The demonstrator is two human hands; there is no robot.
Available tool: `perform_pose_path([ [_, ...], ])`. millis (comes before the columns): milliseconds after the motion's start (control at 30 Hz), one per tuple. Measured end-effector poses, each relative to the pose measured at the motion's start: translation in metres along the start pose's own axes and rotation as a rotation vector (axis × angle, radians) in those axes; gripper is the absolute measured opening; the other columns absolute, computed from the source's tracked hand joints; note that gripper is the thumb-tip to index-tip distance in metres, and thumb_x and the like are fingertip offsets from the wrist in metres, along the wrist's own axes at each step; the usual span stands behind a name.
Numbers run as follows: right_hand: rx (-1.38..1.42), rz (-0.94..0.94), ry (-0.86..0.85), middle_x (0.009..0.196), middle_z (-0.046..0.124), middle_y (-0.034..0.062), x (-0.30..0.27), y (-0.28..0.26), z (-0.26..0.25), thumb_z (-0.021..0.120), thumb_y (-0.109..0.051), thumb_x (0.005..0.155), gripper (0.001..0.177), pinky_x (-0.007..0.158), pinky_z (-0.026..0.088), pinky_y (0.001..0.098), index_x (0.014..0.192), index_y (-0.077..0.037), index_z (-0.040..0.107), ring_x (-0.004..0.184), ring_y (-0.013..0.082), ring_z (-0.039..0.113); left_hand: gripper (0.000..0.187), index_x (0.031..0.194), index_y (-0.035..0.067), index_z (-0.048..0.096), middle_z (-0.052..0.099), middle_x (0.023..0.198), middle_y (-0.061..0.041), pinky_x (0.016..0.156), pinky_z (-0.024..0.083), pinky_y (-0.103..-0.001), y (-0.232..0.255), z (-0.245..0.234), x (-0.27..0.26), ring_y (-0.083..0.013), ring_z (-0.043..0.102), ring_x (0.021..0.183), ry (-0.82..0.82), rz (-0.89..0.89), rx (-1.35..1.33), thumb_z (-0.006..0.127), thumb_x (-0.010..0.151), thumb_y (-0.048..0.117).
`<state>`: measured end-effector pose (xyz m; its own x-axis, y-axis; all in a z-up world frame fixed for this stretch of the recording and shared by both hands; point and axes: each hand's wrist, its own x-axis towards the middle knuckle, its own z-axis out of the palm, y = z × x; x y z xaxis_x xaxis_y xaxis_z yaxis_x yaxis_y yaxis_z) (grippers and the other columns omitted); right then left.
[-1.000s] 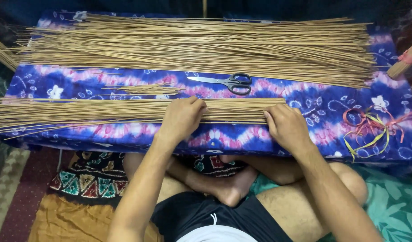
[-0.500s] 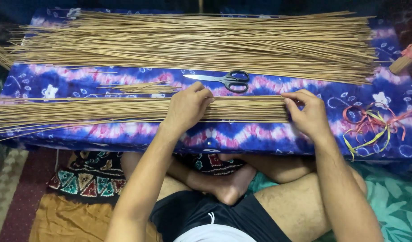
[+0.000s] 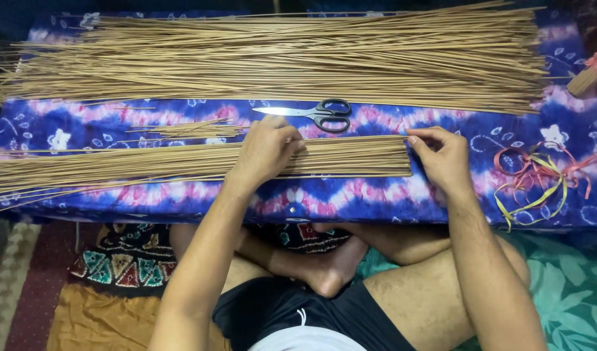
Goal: The person is organizing thin wooden sticks into bundles, aligning them, and trimming the ends with scissors to ensure uniform length.
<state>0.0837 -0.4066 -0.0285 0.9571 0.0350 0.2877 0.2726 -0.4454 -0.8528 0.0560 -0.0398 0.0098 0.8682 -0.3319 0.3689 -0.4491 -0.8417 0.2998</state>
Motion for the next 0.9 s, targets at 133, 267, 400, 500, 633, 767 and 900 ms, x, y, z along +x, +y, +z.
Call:
perform_pose_path([
  [133,0.095,0.080,0.056,0.091,0.073,0.0052,-0.004,0.001,0.005,0.079,-0.002,0.093,0.019,0.074,0.056,0.0226,0.111,-0.009,0.078,0.083,0.0087,0.066,0.011,0.094,0.022,0.070,0.063,0.082,0.002,0.088,0.051,-0.044,-0.006,0.003,-0.001,-0.0266,0.066,0.091,-0.028,-0.017,-0.057,0.078,0.086,0.021],
  [267,0.073,0.099,0.077,0.088,0.074,0.0062,-0.004,-0.003,0.009,0.079,-0.001,0.092,0.017,0.071,0.056,0.0233,0.105,-0.010,0.080,0.081,0.0085,0.068,0.015,0.094,0.024,0.066,0.063,0.080,0.003,0.097,0.046,-0.049,-0.013,0.011,-0.003,-0.0256,0.066,0.094,-0.056,-0.037,-0.065,0.079,0.086,0.025],
  [400,0.024,0.112,0.068,0.082,0.073,0.0038,-0.004,-0.008,0.011,0.080,-0.005,0.090,0.017,0.068,0.054,0.0246,0.104,-0.015,0.081,0.078,0.0069,0.065,0.016,0.090,0.024,0.066,0.063,0.080,0.003,0.107,0.037,-0.057,-0.018,0.017,-0.005,-0.0243,0.065,0.095,-0.077,-0.068,-0.037,0.080,0.085,0.027],
  [500,-0.007,0.104,0.070,0.082,0.073,0.0037,-0.003,-0.005,0.012,0.082,-0.007,0.089,0.016,0.070,0.053,0.0256,0.101,-0.017,0.082,0.079,0.0080,0.066,0.016,0.088,0.023,0.066,0.064,0.080,0.002,0.109,0.034,-0.061,-0.017,0.018,-0.006,-0.0255,0.065,0.097,-0.073,-0.069,-0.021,0.081,0.084,0.026],
  [633,-0.038,0.055,0.059,0.084,0.073,0.0054,-0.001,0.003,0.012,0.081,-0.006,0.090,0.014,0.072,0.052,0.0262,0.100,-0.016,0.082,0.080,0.0115,0.067,0.016,0.088,0.024,0.066,0.064,0.081,0.002,0.109,0.032,-0.063,-0.018,0.019,-0.006,-0.0252,0.065,0.099,-0.061,-0.061,0.016,0.081,0.084,0.026],
  [767,-0.109,-0.023,0.015,0.091,0.074,0.0075,-0.001,0.010,0.009,0.077,-0.009,0.095,0.013,0.076,0.052,0.0323,0.103,-0.016,0.082,0.085,0.0214,0.070,0.011,0.090,0.024,0.070,0.064,0.090,0.001,0.109,0.033,-0.060,-0.014,0.015,-0.008,-0.0240,0.063,0.102,-0.017,-0.054,0.014,0.080,0.088,0.029],
  [900,-0.208,-0.181,0.016,0.105,0.075,0.0102,-0.004,0.005,0.002,0.076,-0.010,0.095,0.020,0.084,0.054,0.0391,0.114,-0.011,0.081,0.095,0.0308,0.071,0.020,0.111,0.024,0.069,0.065,0.106,0.001,0.108,0.038,-0.051,-0.009,0.014,-0.016,-0.0218,0.065,0.107,0.062,-0.009,0.034,0.072,0.095,0.036],
])
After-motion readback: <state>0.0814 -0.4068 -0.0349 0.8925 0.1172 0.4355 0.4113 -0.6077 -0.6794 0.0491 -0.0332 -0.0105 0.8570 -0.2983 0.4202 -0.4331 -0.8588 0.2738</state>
